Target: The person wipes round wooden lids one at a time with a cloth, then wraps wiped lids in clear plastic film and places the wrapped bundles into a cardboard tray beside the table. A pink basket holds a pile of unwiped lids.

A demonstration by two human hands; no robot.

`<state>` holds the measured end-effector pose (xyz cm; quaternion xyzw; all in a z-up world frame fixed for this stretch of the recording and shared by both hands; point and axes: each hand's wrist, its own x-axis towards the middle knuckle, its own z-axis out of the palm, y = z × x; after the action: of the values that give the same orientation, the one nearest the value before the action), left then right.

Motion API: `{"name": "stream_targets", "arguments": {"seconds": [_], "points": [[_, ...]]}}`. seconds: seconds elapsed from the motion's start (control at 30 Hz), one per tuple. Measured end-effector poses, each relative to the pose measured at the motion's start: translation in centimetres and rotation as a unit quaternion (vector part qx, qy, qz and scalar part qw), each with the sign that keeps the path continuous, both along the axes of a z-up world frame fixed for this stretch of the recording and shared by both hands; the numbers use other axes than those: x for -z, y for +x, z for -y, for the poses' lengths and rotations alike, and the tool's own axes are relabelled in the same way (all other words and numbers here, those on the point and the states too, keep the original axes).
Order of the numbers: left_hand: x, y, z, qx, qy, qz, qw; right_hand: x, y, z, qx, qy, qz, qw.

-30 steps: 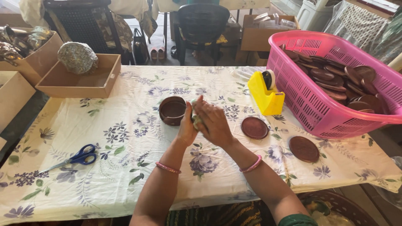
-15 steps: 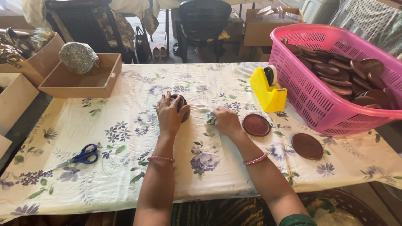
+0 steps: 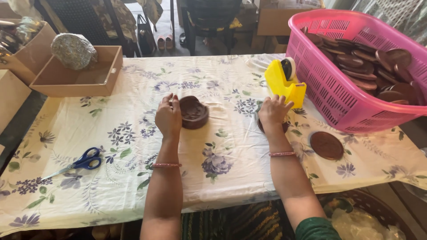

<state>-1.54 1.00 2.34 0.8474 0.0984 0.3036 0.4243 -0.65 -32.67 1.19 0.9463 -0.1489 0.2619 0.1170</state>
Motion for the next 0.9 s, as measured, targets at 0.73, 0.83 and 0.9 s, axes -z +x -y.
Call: {"name": "stream_targets", "arguments": {"seconds": [0.73,0.83,0.9], "points": [[0.7,-2.1,3.7,0.211,0.152,0.050,0.964,-0.3,-6.3,14.1,-0.149,0.006,0.146,0.978],[0.6,-1.9,3.8,0.202,0.158,0.023,0.966,0.6,-4.2,16.2,-0.099,-0.074,0.128,0.984],[0.6,-2.0,3.8,0.205,0.159,0.012,0.966,1.5,-2.8,17.1,-0.075,0.033,0.084,0.993]]}}
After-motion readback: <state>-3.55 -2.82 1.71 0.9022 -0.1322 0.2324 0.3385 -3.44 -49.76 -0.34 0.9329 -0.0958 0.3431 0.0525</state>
